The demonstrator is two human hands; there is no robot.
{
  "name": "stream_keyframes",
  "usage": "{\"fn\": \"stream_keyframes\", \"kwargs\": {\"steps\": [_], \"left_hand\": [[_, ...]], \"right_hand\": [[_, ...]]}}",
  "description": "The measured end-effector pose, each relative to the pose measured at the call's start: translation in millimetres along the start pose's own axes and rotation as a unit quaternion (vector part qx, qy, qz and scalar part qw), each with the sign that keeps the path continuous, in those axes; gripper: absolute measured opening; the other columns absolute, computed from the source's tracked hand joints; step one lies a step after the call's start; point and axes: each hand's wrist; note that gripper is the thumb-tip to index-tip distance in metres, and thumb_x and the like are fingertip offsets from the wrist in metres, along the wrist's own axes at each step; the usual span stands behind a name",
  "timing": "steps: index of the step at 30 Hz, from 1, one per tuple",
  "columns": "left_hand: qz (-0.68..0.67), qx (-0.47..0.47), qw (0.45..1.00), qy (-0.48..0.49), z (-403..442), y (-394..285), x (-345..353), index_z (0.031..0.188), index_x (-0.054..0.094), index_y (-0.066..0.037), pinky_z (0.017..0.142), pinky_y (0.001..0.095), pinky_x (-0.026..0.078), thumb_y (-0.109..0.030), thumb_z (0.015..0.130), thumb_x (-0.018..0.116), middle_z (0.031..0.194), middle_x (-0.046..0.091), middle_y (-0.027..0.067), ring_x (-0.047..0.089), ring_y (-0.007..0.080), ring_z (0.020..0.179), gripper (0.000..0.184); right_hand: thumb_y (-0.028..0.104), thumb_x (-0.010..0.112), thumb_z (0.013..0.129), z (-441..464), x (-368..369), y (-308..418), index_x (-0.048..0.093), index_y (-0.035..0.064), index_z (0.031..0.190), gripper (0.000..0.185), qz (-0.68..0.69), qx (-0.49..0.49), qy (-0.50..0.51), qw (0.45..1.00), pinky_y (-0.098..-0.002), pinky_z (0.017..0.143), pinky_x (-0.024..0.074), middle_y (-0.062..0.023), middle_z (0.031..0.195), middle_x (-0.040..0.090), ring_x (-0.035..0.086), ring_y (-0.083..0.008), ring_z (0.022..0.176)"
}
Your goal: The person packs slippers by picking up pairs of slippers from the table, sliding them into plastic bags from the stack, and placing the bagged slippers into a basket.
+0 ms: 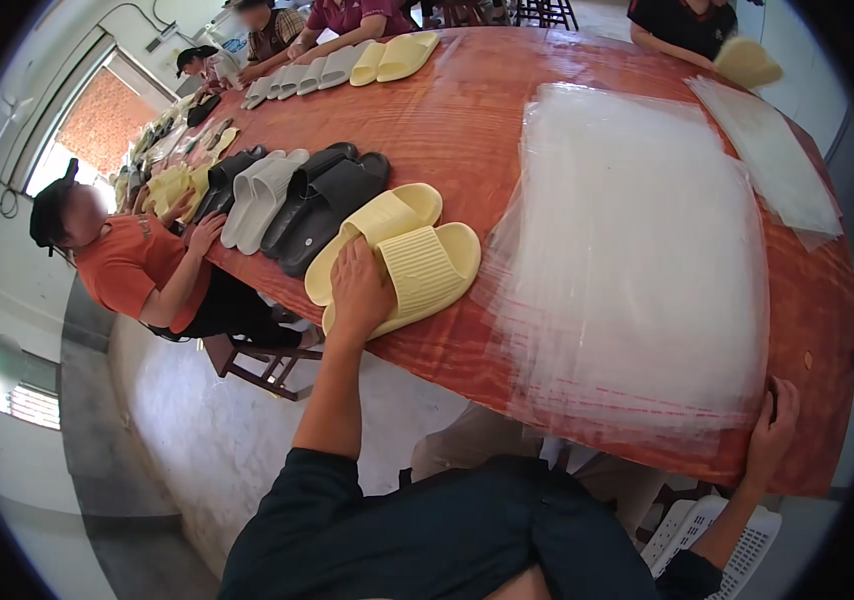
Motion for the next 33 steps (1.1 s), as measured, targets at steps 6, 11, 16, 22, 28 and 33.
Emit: {"fn": "stream_keyframes", "kwargs": {"steps": [6,11,16,22,28,33], "left_hand": [[-0.010,0.002,1.000,0.003,0.2,-0.9,-3.2,0.122,0.048,0.004,0.106,0.0475,0.036,-0.021,0.082,0.069,0.123,0.056,0.0231,0.051,0.0391,0.122,0.051],[-0.013,0.007,1.000,-0.003,-1.1,-0.1,-1.8,0.125,0.047,0.005,0.109,0.0464,0.035,-0.021,0.081,0.069,0.129,0.055,0.0236,0.049,0.0382,0.126,0.056],[-0.016,0.007,1.000,-0.018,-1.5,2.1,1.6,0.127,0.048,0.004,0.108,0.0457,0.036,-0.025,0.081,0.071,0.130,0.056,0.0230,0.050,0.0370,0.127,0.060],[-0.005,-0.003,1.000,-0.010,-1.8,1.4,1.1,0.126,0.049,0.003,0.105,0.0450,0.039,-0.026,0.081,0.071,0.125,0.059,0.0207,0.053,0.0355,0.123,0.058],[-0.001,0.000,1.000,-0.025,-1.1,1.1,2.9,0.117,0.054,0.001,0.099,0.0446,0.043,-0.022,0.080,0.072,0.119,0.061,0.0190,0.057,0.0350,0.116,0.048],[0.014,0.010,0.999,-0.034,2.4,8.3,7.8,0.109,0.054,0.000,0.085,0.0484,0.047,-0.016,0.080,0.067,0.103,0.062,0.0198,0.060,0.0389,0.102,0.036]], "right_hand": [[0.006,0.051,0.099,1.8,2.5,-2.8,0.062,-0.0020,0.118,0.023,0.014,-0.005,-0.011,1.000,-0.0389,0.104,0.0437,-0.0159,0.121,0.061,0.058,-0.0322,0.116],[0.007,0.051,0.100,1.9,5.0,-5.1,0.063,-0.0018,0.118,0.023,0.007,-0.009,-0.019,1.000,-0.0391,0.103,0.0439,-0.0159,0.121,0.061,0.058,-0.0323,0.116],[0.007,0.051,0.099,1.4,7.3,-3.8,0.063,-0.0025,0.117,0.023,-0.014,-0.021,-0.037,0.999,-0.0400,0.102,0.0442,-0.0177,0.122,0.060,0.058,-0.0337,0.116],[0.006,0.053,0.097,1.7,1.1,9.1,0.063,-0.0031,0.117,0.024,-0.021,-0.016,-0.025,0.999,-0.0410,0.101,0.0446,-0.0188,0.120,0.060,0.057,-0.0354,0.114],[0.008,0.054,0.097,0.1,-4.2,18.6,0.062,-0.0023,0.119,0.026,0.002,-0.003,-0.011,1.000,-0.0425,0.102,0.0435,-0.0195,0.125,0.057,0.055,-0.0359,0.118],[0.008,0.056,0.095,-0.5,-7.9,26.2,0.063,-0.0021,0.119,0.027,0.027,-0.003,-0.008,1.000,-0.0433,0.103,0.0428,-0.0205,0.124,0.057,0.054,-0.0375,0.118]]}}
Point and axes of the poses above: each hand's wrist, its own z-axis towards the middle knuckle, its own x-axis out of the palm, y = z × x
